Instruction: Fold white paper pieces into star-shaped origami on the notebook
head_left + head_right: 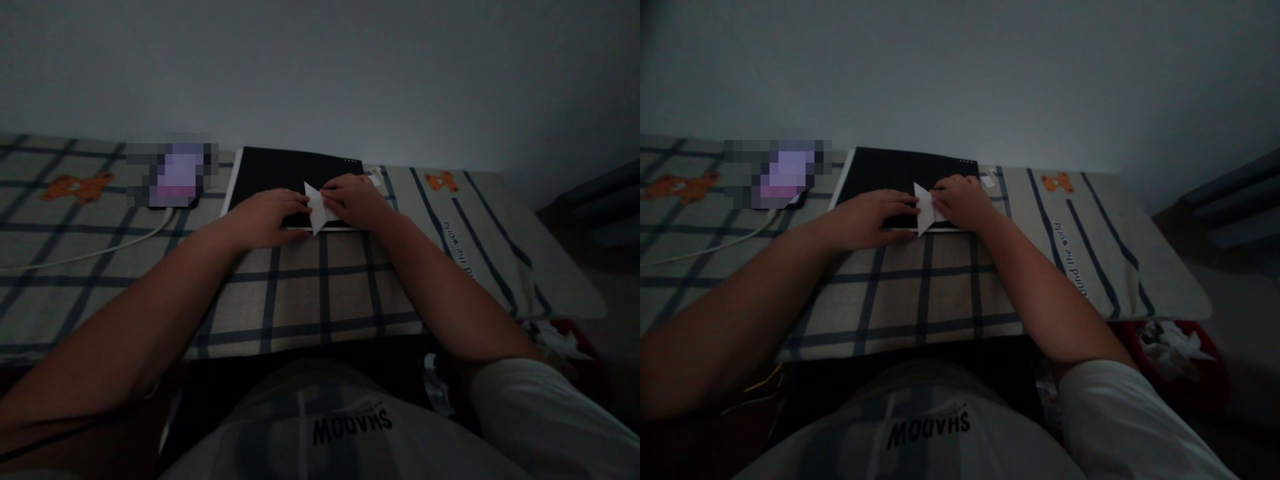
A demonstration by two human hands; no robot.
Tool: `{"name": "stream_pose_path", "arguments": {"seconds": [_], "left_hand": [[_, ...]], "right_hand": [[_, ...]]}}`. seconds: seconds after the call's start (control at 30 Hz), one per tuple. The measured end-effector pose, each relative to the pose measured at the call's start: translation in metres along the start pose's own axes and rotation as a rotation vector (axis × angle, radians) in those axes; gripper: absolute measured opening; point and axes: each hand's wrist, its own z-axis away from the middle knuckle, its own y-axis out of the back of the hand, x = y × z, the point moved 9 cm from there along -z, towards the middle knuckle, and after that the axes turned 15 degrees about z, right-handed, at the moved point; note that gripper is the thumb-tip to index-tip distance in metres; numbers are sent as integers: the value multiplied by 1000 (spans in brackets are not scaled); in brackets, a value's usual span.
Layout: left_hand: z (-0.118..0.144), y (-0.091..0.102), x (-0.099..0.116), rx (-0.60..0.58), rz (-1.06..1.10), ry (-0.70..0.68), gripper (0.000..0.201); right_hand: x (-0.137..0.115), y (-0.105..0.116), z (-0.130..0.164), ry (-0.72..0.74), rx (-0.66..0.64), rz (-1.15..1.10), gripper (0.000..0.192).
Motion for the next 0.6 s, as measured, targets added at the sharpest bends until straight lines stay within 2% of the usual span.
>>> {"name": "stream_pose_path", "arguments": {"seconds": [0.23, 0.43, 0.6], "left_hand": [[1, 1, 3, 6, 6, -32, 56], [1, 3, 7, -12, 46, -85, 44], [-4, 4, 4, 61, 85, -66, 47]], "right_hand": [[5, 3, -3, -18, 1, -68, 45], [13, 2, -5, -47, 38, -118, 34], [16, 1, -4, -69, 66, -160, 31]]}}
